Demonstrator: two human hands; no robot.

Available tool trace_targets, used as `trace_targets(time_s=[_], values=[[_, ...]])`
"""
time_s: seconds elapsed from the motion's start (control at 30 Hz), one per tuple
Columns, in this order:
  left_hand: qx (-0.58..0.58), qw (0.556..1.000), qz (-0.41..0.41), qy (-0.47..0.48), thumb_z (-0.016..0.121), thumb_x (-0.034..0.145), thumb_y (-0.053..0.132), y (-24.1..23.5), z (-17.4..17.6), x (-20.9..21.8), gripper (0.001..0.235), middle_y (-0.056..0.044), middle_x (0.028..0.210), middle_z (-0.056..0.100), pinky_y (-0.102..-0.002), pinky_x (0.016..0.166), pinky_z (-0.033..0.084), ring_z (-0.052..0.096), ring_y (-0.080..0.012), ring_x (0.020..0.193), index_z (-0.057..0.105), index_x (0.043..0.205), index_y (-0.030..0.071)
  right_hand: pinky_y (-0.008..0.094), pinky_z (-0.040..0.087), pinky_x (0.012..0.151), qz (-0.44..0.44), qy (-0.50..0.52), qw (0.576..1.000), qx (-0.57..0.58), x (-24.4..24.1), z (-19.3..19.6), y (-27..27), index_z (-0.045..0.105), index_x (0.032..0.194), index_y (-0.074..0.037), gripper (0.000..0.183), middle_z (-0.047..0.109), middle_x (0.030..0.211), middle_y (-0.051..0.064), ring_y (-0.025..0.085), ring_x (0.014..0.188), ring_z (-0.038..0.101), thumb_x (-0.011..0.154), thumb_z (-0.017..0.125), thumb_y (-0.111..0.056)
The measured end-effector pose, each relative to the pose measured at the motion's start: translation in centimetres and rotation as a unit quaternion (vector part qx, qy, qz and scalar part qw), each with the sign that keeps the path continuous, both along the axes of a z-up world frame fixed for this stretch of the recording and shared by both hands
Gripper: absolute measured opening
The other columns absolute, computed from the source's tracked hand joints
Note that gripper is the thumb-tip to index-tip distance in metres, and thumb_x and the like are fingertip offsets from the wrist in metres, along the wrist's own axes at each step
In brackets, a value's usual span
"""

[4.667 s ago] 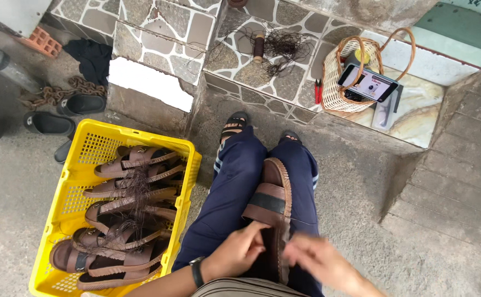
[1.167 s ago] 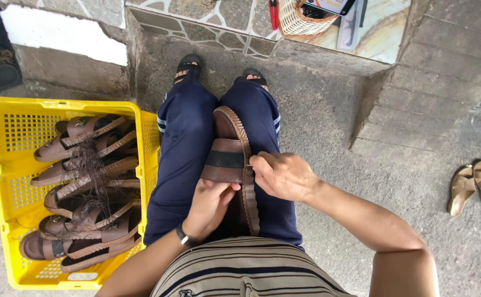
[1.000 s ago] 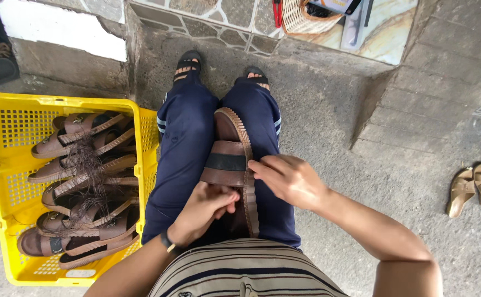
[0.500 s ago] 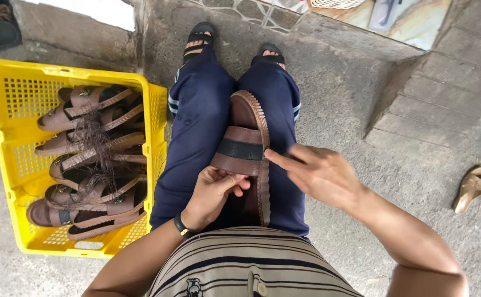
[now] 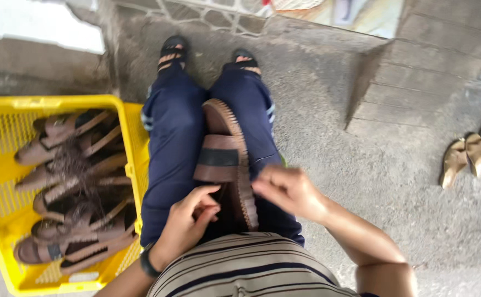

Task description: The person sits on a low stool and sews a brown sandal resting on their lap using a needle and thread. They briefly pause to operate a smartphone, scrolling through apps, before placing it down and resuming the sewing task.

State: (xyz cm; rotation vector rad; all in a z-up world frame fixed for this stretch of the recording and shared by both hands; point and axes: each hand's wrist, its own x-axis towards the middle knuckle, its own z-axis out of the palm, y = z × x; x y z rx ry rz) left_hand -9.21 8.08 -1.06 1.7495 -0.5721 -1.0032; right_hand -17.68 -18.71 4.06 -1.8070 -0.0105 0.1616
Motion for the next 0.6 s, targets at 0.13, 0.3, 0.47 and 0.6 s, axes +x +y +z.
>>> trace_targets(time_s=[0.13, 0.3, 0.47, 0.6], values=[[0.022, 0.997, 0.004, -0.068, 0.063, 0.093, 0.013, 1.2, 0.5, 1.0, 0.027, -0.003, 0.092, 0.078, -0.020, 0.066, 0.060, 0.077, -0.0102, 0.066, 0.068, 0.119, 0.013, 0.031, 0.051, 0.046, -0.110, -0.138, 0.947, -0.268, -0.3, -3.1, 0.1, 0.070, 0.104, -0.006, 0.008, 0.053, 0.109, 0.006, 0.019, 0.065, 0.060, 0.098, 0.064, -0.007], [0.017, 0.981, -0.075, -0.176, 0.058, 0.092, 0.001, 1.5, 3.2, 3.2, 0.032, -0.005, 0.093, 0.069, -0.026, 0.078, 0.055, 0.070, -0.0134, 0.074, 0.068, 0.121, 0.011, 0.023, 0.051, 0.062, -0.055, -0.071, 0.993, 0.077, -3.0, 1.2, -3.4, 0.068, 0.094, -0.004, 0.006, 0.062, 0.102, 0.010, 0.010, 0.062, 0.059, 0.096, 0.063, -0.003], [0.182, 0.885, -0.217, -0.369, 0.073, 0.052, -0.003, 15.0, -4.6, 9.9, 0.080, 0.000, 0.100, 0.071, -0.038, 0.081, 0.050, 0.066, -0.0280, 0.094, 0.067, 0.122, 0.035, 0.029, 0.063, 0.094, -0.237, 0.057, 0.963, -0.118, -8.6, -3.4, -11.5, 0.071, 0.104, -0.008, 0.029, 0.076, 0.105, 0.008, 0.018, 0.100, 0.075, 0.089, 0.057, 0.012], [0.321, 0.774, -0.039, -0.544, 0.069, 0.087, 0.000, 20.9, -5.4, 13.8, 0.042, -0.014, 0.118, 0.075, -0.031, 0.072, 0.056, 0.070, -0.0214, 0.093, 0.074, 0.125, 0.016, 0.021, 0.037, 0.032, -0.281, 0.084, 0.818, -0.494, -7.7, -4.1, -13.3, 0.073, 0.109, -0.004, 0.012, 0.069, 0.089, 0.007, 0.007, 0.041, 0.045, 0.105, 0.062, -0.009]])
